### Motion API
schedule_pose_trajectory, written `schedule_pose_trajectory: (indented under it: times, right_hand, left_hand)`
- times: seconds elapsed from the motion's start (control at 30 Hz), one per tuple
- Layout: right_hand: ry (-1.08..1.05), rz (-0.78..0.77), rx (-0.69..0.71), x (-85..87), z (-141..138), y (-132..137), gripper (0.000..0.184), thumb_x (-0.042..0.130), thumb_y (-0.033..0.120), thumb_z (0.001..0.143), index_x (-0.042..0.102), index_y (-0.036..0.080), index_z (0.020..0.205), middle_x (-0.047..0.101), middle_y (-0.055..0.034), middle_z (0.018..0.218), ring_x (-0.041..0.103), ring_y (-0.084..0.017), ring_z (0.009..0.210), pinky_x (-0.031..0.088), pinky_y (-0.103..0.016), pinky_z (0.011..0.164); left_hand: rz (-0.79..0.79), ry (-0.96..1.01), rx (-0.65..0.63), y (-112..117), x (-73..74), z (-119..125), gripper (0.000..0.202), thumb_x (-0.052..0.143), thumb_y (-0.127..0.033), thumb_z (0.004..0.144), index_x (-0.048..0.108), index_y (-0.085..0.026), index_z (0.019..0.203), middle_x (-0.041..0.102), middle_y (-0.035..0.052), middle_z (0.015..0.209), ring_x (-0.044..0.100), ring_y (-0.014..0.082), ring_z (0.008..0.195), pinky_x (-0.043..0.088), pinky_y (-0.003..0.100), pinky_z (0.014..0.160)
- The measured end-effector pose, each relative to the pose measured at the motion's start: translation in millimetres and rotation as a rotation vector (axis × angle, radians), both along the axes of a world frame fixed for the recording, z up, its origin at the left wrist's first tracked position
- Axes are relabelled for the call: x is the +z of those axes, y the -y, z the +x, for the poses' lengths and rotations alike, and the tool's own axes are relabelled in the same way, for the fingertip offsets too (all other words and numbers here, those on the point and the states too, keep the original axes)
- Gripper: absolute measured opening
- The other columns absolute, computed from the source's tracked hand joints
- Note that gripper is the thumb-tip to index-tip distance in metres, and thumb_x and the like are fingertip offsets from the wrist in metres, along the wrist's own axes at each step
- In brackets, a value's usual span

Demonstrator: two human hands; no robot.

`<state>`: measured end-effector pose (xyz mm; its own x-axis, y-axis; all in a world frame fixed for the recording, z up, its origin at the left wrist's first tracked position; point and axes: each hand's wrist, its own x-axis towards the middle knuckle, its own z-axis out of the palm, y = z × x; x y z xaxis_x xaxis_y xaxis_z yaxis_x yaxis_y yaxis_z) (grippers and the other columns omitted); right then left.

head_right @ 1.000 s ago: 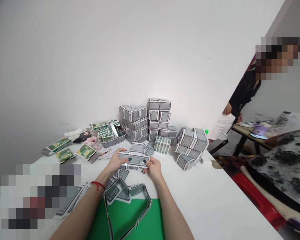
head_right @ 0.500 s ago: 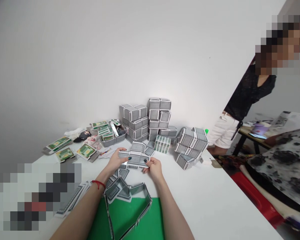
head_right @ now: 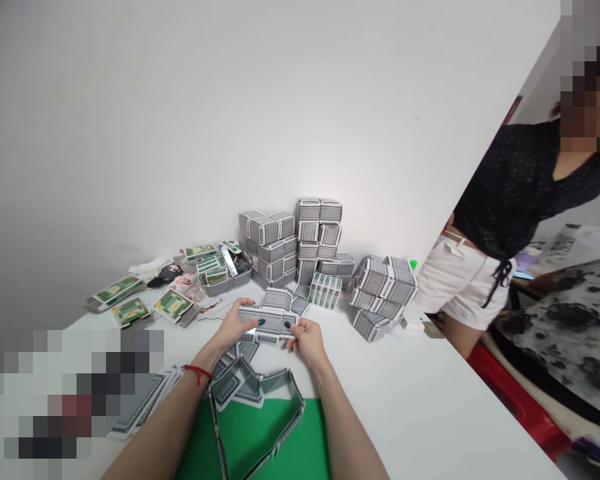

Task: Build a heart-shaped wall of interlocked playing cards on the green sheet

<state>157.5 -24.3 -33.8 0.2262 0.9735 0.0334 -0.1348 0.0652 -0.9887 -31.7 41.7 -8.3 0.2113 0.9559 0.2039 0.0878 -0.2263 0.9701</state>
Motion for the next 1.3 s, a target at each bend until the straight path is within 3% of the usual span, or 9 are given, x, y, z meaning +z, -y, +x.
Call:
schedule_pose_trajectory:
  times: [0.23,0.4,0.67,0.93,1.3]
  right_hand:
    - [-0.027,0.037,0.004,5.0,-12,-1,0.036,0.068,0.048,0.062,0.052,0.016,0.063,0.059,-0.0007,0.040,0.044,-0.008,0.028,0.027,-0.018,0.030]
    - [0.071,0.039,0.034,9.7,-9,2,0.038,0.067,0.050,0.064,0.055,0.015,0.073,0.059,0.0008,0.039,0.044,-0.009,0.027,0.028,-0.018,0.030]
    - [0.015,0.039,-0.025,4.5,2,5,0.039,0.069,0.049,0.060,0.044,0.019,0.058,0.054,0.0019,0.035,0.044,-0.009,0.027,0.027,-0.018,0.030]
    - [-0.042,0.027,-0.091,2.5,-2,3,0.038,0.071,0.047,0.057,0.046,0.019,0.055,0.053,0.0018,0.034,0.046,-0.009,0.027,0.028,-0.018,0.029]
    - [-0.008,0.020,-0.043,4.5,-11,5,0.040,0.070,0.048,0.059,0.044,0.019,0.057,0.055,0.0000,0.035,0.049,-0.011,0.028,0.030,-0.018,0.029]
  left_hand:
    - [-0.001,0.048,-0.020,-1,-1.9,3,0.044,0.071,-0.025,0.052,0.048,-0.020,0.089,0.055,-0.0018,0.079,0.052,0.0163,0.075,0.040,0.029,0.072]
    - [-0.019,0.030,0.013,-8,-7.5,0,0.048,0.074,-0.028,0.050,0.050,-0.020,0.091,0.055,-0.0018,0.078,0.052,0.0165,0.073,0.040,0.028,0.069]
    - [-0.036,0.044,0.026,-16,-14.6,-4,0.050,0.076,-0.028,0.049,0.053,-0.019,0.092,0.057,-0.0015,0.078,0.053,0.0160,0.072,0.041,0.028,0.070]
    - [-0.040,0.034,0.034,-12,-11.4,-3,0.049,0.075,-0.028,0.050,0.051,-0.019,0.091,0.056,-0.0003,0.082,0.053,0.0164,0.075,0.040,0.029,0.071]
    - [-0.058,-0.009,-0.024,-4,-4.8,1,0.047,0.072,-0.029,0.052,0.045,-0.020,0.090,0.050,-0.0035,0.076,0.049,0.0146,0.072,0.038,0.025,0.064]
